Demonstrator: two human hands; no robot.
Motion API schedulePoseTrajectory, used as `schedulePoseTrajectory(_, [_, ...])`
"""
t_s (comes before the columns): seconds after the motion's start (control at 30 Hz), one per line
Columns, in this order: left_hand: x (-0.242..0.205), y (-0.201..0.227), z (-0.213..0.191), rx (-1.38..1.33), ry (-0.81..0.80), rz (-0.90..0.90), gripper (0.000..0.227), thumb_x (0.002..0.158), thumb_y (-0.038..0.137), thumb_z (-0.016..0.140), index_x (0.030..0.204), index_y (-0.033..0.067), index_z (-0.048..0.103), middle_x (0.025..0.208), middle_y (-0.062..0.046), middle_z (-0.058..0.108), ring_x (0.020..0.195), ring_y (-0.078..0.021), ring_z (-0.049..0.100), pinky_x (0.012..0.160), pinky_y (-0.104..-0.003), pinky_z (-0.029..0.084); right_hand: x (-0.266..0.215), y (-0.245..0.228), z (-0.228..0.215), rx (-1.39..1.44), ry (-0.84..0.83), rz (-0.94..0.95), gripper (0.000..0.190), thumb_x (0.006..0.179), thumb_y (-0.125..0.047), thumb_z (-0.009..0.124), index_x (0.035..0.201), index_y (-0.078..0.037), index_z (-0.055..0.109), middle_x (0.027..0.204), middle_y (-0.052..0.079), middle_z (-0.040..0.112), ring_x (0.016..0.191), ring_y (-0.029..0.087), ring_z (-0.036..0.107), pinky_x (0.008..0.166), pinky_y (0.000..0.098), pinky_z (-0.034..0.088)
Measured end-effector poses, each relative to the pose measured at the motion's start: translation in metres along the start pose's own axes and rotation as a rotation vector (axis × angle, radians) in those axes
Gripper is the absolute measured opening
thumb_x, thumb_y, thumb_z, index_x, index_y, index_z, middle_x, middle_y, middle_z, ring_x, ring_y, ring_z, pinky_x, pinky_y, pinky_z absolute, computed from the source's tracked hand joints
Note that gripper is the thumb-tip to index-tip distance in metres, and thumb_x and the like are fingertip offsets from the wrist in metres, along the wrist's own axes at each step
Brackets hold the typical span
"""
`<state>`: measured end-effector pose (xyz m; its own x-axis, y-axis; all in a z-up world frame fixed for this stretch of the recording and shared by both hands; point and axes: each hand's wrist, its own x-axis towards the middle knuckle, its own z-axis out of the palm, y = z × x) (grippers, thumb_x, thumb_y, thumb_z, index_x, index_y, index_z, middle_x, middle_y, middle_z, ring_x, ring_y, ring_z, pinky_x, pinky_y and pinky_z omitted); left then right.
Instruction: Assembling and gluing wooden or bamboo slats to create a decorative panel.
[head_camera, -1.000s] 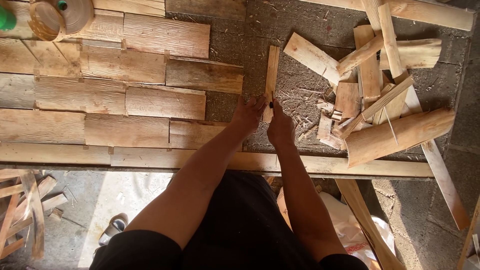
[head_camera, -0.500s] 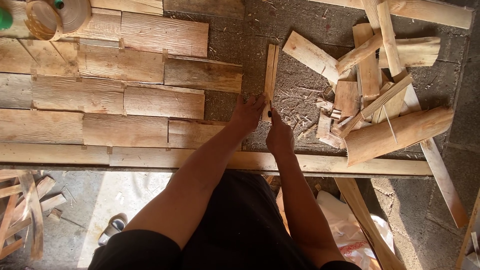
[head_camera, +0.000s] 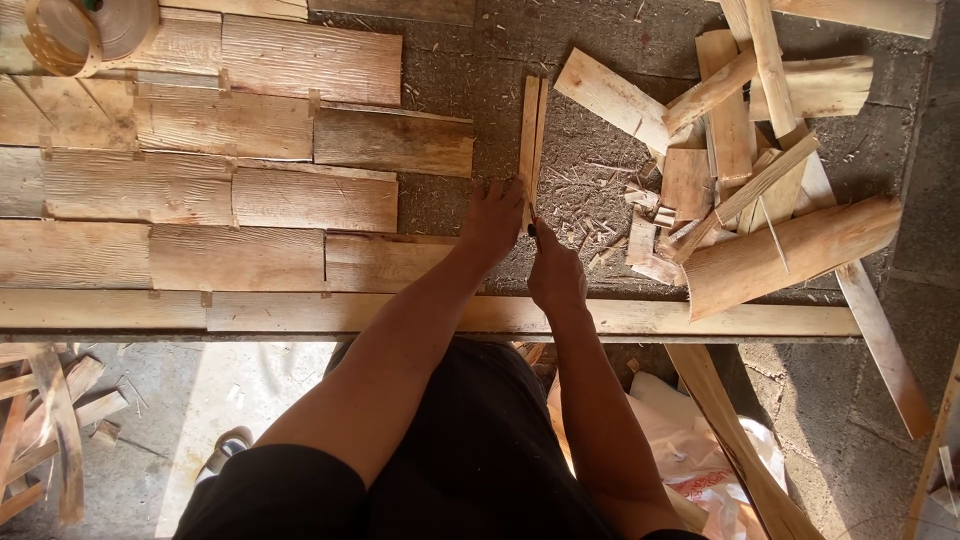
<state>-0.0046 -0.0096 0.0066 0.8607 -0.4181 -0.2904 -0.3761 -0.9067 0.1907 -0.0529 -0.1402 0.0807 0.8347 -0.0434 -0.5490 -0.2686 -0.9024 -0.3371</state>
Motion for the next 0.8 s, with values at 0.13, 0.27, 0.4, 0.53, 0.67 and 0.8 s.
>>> schedulePoseTrajectory(0.13, [-0.002,0.001,-0.009,-0.03,0.032,0.011,0.055,0.085,0.024,0.076,0.136,0.0063,0.061,0.156,-0.009,0.038,0.131,-0.035,0.045,0.107,-0.054,0.04,-0.004,0.001,0.003,0.003,0.046,-0.027,0.048,0.106,-0.015,0.046,0.152,-0.028,0.048,0.094,0.02,0.075,0.081,0.037,0.074,0.073,0.0531,0.058])
schedulePoseTrajectory(0.27, [0.0,0.002,-0.023,-0.046,-0.043,-0.021,0.058,0.083,0.023,0.076,0.135,0.0039,0.061,0.155,-0.009,0.039,0.131,-0.0315,0.045,0.107,-0.05,0.04,-0.011,-0.006,-0.002,0.034,-0.024,0.077,0.046,0.11,-0.02,0.044,0.154,-0.033,0.044,0.092,0.021,0.074,0.077,0.035,0.075,0.07,0.0502,0.06])
schedulePoseTrajectory(0.4, [0.005,0.005,-0.029,-0.036,-0.115,-0.055,0.051,0.087,0.025,0.072,0.133,0.006,0.064,0.154,-0.008,0.04,0.131,-0.0301,0.046,0.109,-0.05,0.037,-0.004,0.03,0.029,0.031,0.123,-0.109,0.054,0.1,-0.013,0.056,0.151,-0.027,0.048,0.093,0.02,0.076,0.074,0.034,0.074,0.064,0.0484,0.059])
schedulePoseTrajectory(0.53, [0.005,0.006,-0.029,-0.026,-0.069,-0.069,0.047,0.093,0.032,0.068,0.13,0.0033,0.065,0.149,-0.008,0.044,0.128,-0.0302,0.047,0.113,-0.053,0.034,-0.017,0.007,0.006,0.019,-0.055,0.083,0.053,0.106,-0.012,0.05,0.155,-0.03,0.042,0.094,0.02,0.074,0.069,0.031,0.075,0.061,0.0461,0.062])
schedulePoseTrajectory(0.67, [0.006,0.007,-0.027,-0.064,-0.07,-0.07,0.041,0.093,0.031,0.065,0.125,0.0045,0.068,0.148,-0.008,0.045,0.129,-0.0294,0.047,0.114,-0.053,0.032,-0.019,0.006,0.004,0.025,-0.055,0.06,0.052,0.107,-0.011,0.049,0.156,-0.027,0.042,0.097,0.021,0.074,0.077,0.033,0.075,0.068,0.0481,0.06])
schedulePoseTrajectory(0.8, [0.006,0.007,-0.036,-0.087,-0.047,-0.088,0.037,0.093,0.028,0.065,0.122,0.005,0.07,0.146,-0.007,0.047,0.133,-0.0295,0.045,0.117,-0.053,0.03,-0.024,0.009,0.009,0.005,-0.063,0.07,0.056,0.103,-0.008,0.05,0.155,-0.026,0.043,0.095,0.021,0.075,0.08,0.034,0.075,0.071,0.0492,0.059])
